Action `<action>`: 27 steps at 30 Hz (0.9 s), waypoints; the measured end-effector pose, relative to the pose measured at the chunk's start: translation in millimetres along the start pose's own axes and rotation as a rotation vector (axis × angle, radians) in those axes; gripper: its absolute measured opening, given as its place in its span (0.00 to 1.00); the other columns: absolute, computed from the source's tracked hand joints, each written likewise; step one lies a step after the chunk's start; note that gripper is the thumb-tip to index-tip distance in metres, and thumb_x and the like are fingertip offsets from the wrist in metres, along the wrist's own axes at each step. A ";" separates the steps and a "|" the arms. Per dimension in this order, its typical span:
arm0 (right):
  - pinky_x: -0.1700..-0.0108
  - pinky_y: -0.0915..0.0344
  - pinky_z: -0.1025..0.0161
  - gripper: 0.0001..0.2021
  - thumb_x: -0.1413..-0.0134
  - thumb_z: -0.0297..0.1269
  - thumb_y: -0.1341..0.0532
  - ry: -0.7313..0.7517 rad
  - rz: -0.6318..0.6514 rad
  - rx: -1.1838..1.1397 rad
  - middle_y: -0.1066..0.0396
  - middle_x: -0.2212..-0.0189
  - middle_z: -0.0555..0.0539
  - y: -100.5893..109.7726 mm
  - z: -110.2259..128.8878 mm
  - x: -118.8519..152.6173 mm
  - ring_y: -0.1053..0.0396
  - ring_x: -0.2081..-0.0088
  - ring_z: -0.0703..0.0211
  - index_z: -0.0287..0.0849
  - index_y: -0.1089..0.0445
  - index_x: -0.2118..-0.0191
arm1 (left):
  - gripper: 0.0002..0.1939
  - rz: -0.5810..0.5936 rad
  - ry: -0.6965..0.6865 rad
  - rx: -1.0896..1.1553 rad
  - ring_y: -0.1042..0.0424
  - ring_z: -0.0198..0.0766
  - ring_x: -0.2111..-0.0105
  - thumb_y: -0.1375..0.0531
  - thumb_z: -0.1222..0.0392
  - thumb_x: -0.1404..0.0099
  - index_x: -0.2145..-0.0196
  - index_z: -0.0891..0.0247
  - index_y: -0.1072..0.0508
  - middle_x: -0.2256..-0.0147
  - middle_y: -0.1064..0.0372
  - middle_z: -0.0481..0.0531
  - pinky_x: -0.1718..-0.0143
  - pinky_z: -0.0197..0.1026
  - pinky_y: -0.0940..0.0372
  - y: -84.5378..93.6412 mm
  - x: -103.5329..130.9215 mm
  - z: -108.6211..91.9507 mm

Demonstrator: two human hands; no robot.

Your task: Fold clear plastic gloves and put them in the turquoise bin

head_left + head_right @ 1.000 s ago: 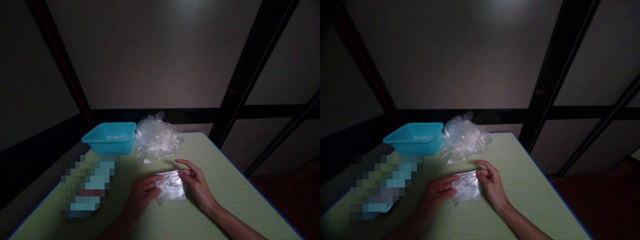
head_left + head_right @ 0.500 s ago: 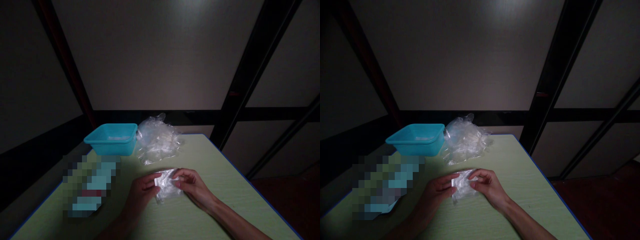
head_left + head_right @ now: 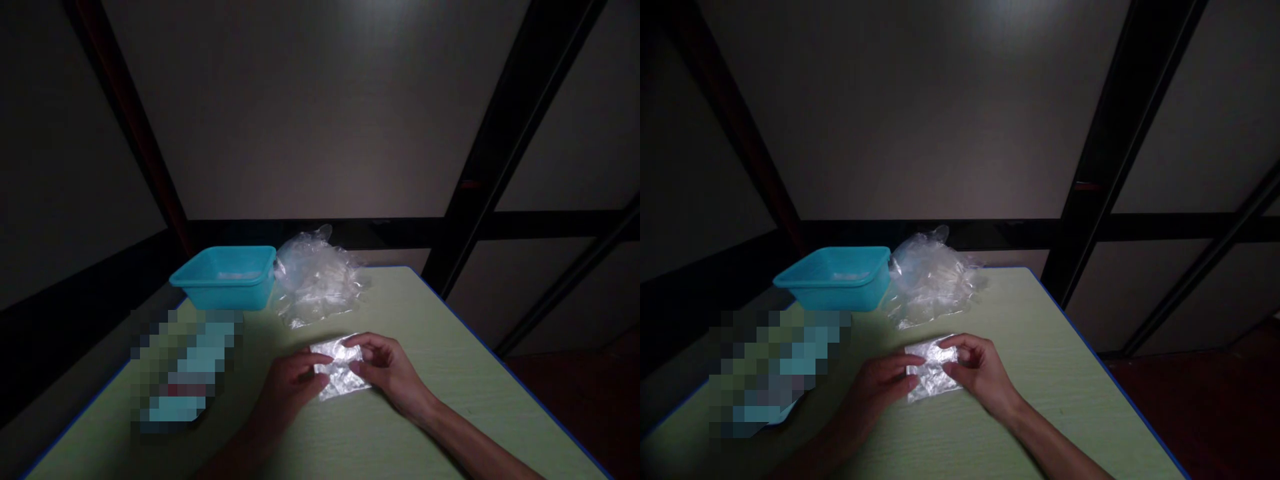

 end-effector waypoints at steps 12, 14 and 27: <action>0.74 0.43 0.71 0.22 0.68 0.25 0.30 0.019 0.074 -0.101 0.29 0.74 0.54 0.7 0.6 -1.6 0.37 0.76 0.69 0.44 0.26 0.60 | 0.30 0.107 0.151 0.180 0.33 0.36 0.79 0.38 0.64 0.59 0.54 0.71 0.27 0.86 0.35 0.42 0.75 0.34 0.41 -7.9 -0.2 -1.1; 0.74 0.42 0.71 0.23 0.69 0.25 0.30 0.011 0.079 -0.131 0.28 0.73 0.54 0.8 -0.9 -1.9 0.36 0.76 0.69 0.44 0.26 0.59 | 0.31 0.109 0.157 0.181 0.33 0.36 0.80 0.38 0.64 0.58 0.53 0.71 0.28 0.85 0.33 0.43 0.76 0.34 0.42 -8.1 0.0 -1.0; 0.51 0.41 0.61 0.30 0.55 0.40 0.32 0.156 0.168 -0.306 0.29 0.53 0.49 -18.2 15.4 13.1 0.32 0.58 0.61 0.59 0.39 0.44 | 0.35 -0.074 0.083 0.288 0.26 0.42 0.72 0.34 0.62 0.58 0.50 0.71 0.30 0.76 0.24 0.51 0.72 0.34 0.36 -3.3 5.2 -10.8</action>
Point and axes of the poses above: each hand's wrist, its own x-axis away from the middle knuckle, its own y-axis out of the back of the hand, z = x × y, the point moved 5 cm from there along -x, towards the middle knuckle
